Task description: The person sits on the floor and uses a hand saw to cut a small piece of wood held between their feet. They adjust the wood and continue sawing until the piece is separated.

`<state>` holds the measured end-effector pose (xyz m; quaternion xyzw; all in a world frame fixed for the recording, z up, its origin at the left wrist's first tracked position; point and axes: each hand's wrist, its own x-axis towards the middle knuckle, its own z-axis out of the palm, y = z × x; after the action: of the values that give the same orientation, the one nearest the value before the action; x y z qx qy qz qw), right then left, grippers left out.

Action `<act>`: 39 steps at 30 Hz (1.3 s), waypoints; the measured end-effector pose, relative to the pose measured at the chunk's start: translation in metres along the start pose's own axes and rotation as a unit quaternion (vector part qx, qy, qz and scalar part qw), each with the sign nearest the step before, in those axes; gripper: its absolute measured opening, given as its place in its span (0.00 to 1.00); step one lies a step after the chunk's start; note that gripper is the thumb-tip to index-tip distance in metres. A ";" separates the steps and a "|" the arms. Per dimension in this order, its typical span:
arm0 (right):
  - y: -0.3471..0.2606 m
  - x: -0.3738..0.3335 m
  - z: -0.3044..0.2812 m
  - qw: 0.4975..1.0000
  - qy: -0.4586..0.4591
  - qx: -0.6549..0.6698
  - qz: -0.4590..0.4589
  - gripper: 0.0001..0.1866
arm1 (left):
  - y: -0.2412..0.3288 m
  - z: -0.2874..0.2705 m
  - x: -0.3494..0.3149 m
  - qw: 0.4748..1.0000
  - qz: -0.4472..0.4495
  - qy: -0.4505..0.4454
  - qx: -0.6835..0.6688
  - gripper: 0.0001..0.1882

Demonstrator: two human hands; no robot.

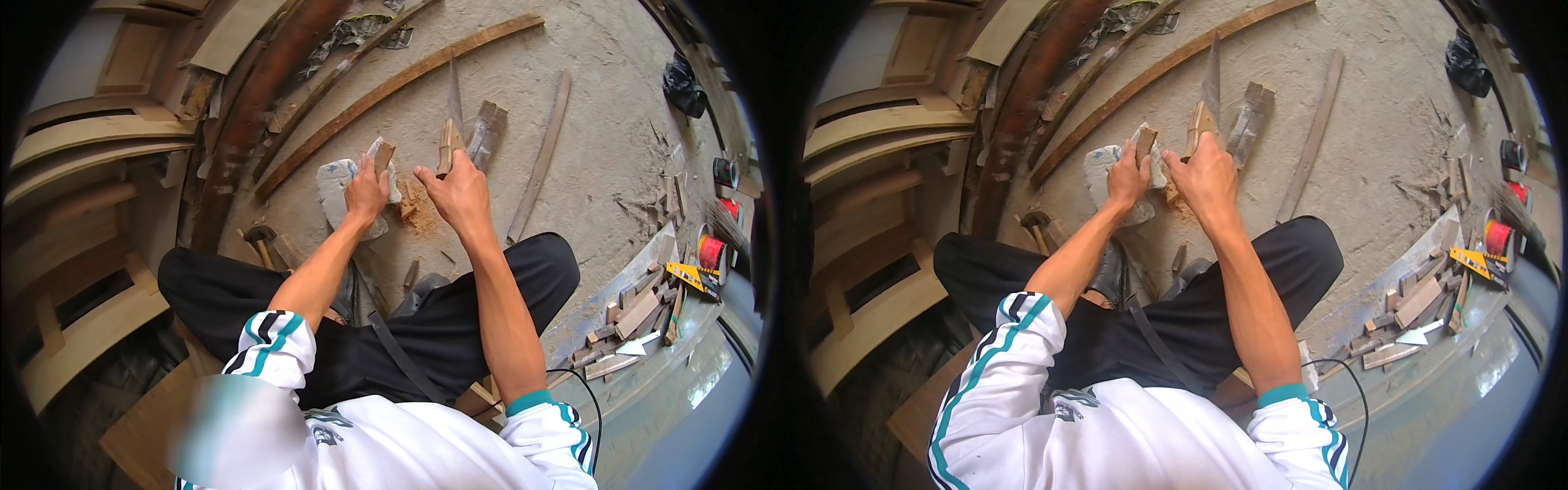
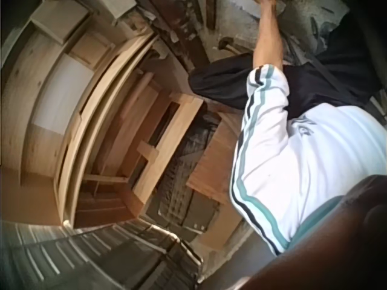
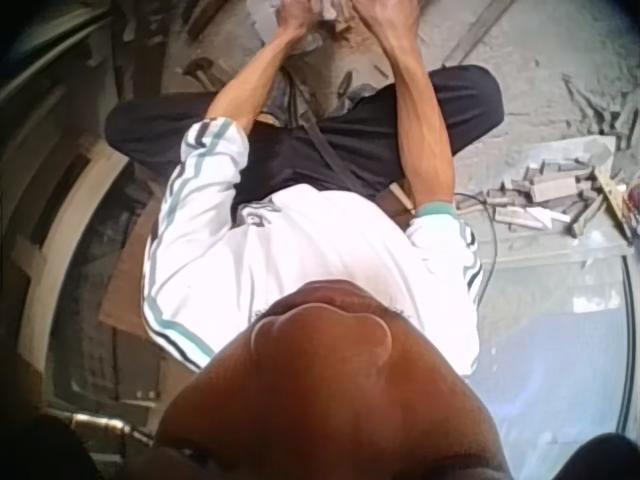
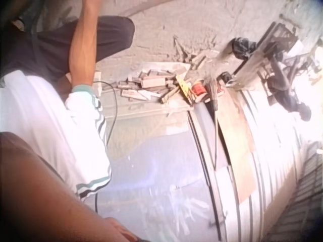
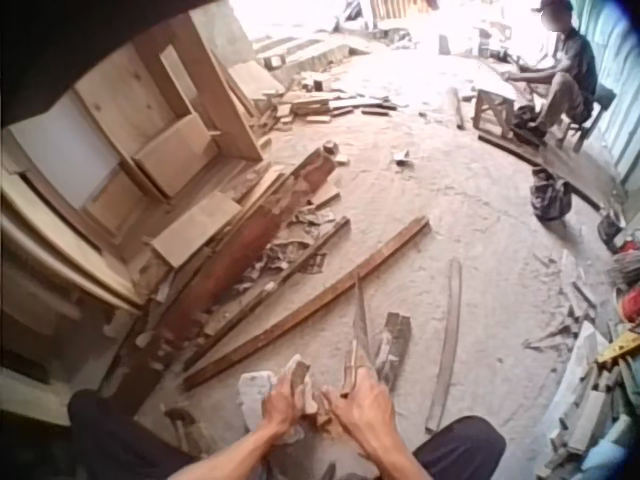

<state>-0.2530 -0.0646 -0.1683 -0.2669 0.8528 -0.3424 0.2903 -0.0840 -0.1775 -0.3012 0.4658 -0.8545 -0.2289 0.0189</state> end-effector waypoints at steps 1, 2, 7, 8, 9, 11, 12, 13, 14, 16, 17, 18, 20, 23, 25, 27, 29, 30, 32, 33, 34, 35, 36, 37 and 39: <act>-0.005 0.002 0.001 1.000 -0.007 0.003 0.001 0.27 | -0.010 0.000 0.005 1.000 0.014 0.013 0.023 0.28; -0.012 0.005 0.000 1.000 -0.014 0.006 0.003 0.27 | -0.021 -0.001 0.011 0.998 0.028 0.026 0.047 0.27; -0.018 0.011 -0.017 0.999 -0.035 0.016 0.023 0.30 | -0.007 -0.040 0.035 0.988 -0.043 -0.150 -0.009 0.24; -0.017 0.011 -0.019 0.999 -0.045 0.013 0.026 0.31 | -0.007 -0.042 0.034 0.987 -0.035 -0.159 -0.004 0.24; -0.020 0.012 -0.019 0.998 -0.053 0.011 0.029 0.31 | -0.008 -0.044 0.036 0.985 -0.025 -0.168 0.001 0.24; -0.025 0.013 -0.018 0.998 -0.058 0.006 0.028 0.30 | -0.012 -0.047 0.036 0.984 -0.015 -0.176 0.011 0.24; -0.027 0.014 -0.021 0.998 -0.062 0.001 0.024 0.29 | -0.010 -0.046 0.037 0.983 -0.009 -0.179 0.026 0.24; -0.024 0.014 -0.021 0.998 -0.068 0.005 0.020 0.29 | -0.007 -0.045 0.038 0.982 -0.002 -0.182 0.040 0.24; -0.017 0.015 -0.019 0.997 -0.074 0.010 0.015 0.29 | -0.005 -0.044 0.040 0.981 -0.004 -0.186 0.064 0.23; -0.004 0.014 -0.016 0.997 -0.079 0.013 0.010 0.28 | 0.004 -0.045 0.045 0.975 -0.004 -0.190 0.114 0.22; 0.001 0.013 -0.014 0.997 -0.079 0.012 0.010 0.27 | 0.008 -0.047 0.047 0.971 -0.009 -0.197 0.136 0.22; 0.005 0.010 -0.013 0.997 -0.078 0.008 0.016 0.27 | 0.010 -0.047 0.049 0.965 -0.012 -0.209 0.156 0.21; 0.013 0.008 -0.017 0.996 -0.070 0.046 0.029 0.24 | 0.016 -0.048 0.053 0.960 -0.008 -0.211 0.184 0.21; 0.029 -0.001 -0.020 0.994 -0.032 0.097 0.025 0.20 | 0.016 -0.046 0.040 0.964 -0.007 -0.191 0.183 0.21; 0.034 -0.005 -0.023 0.992 -0.012 0.122 0.022 0.18 | 0.018 -0.048 0.035 0.971 -0.019 -0.183 0.154 0.21; 0.035 -0.013 -0.026 0.990 -0.011 0.139 0.035 0.17 | 0.013 -0.041 0.030 0.989 -0.038 -0.113 0.088 0.21; 0.027 -0.026 -0.019 0.982 -0.008 0.175 0.068 0.18 | 0.005 -0.036 0.033 0.995 -0.052 -0.076 0.031 0.21; 0.022 -0.035 -0.015 0.978 -0.005 0.190 0.087 0.18 | 0.005 -0.034 0.037 0.996 -0.055 -0.076 0.005 0.21; 0.013 -0.053 0.002 0.971 0.028 0.222 0.079 0.21 | 0.002 -0.032 0.046 0.989 -0.092 -0.102 -0.063 0.21; 0.011 -0.062 0.012 0.968 0.044 0.237 0.073 0.23 | 0.002 -0.034 0.053 0.978 -0.126 -0.125 -0.107 0.21; 0.015 -0.071 0.025 0.953 0.046 0.292 0.070 0.24 | 0.004 -0.033 0.059 0.965 -0.159 -0.147 -0.149 0.21; 0.018 -0.081 0.040 0.934 0.045 0.349 0.068 0.26 | 0.000 -0.028 0.060 0.974 -0.150 -0.120 -0.121 0.20; 0.013 -0.088 0.045 0.926 0.037 0.367 0.082 0.26 | -0.002 -0.020 0.061 0.981 -0.138 -0.095 -0.094 0.19; 0.010 -0.095 0.052 0.917 0.029 0.385 0.098 0.26 | -0.003 -0.012 0.062 0.987 -0.126 -0.071 -0.067 0.18; 0.006 -0.102 0.067 0.913 0.021 0.393 0.111 0.25 | 0.002 0.006 0.063 0.983 -0.167 0.047 -0.051 0.16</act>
<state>-0.1387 -0.0226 -0.1804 -0.0280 0.6792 -0.6210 0.3902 -0.1226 -0.2251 -0.3176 0.6108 -0.7500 -0.2501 0.0441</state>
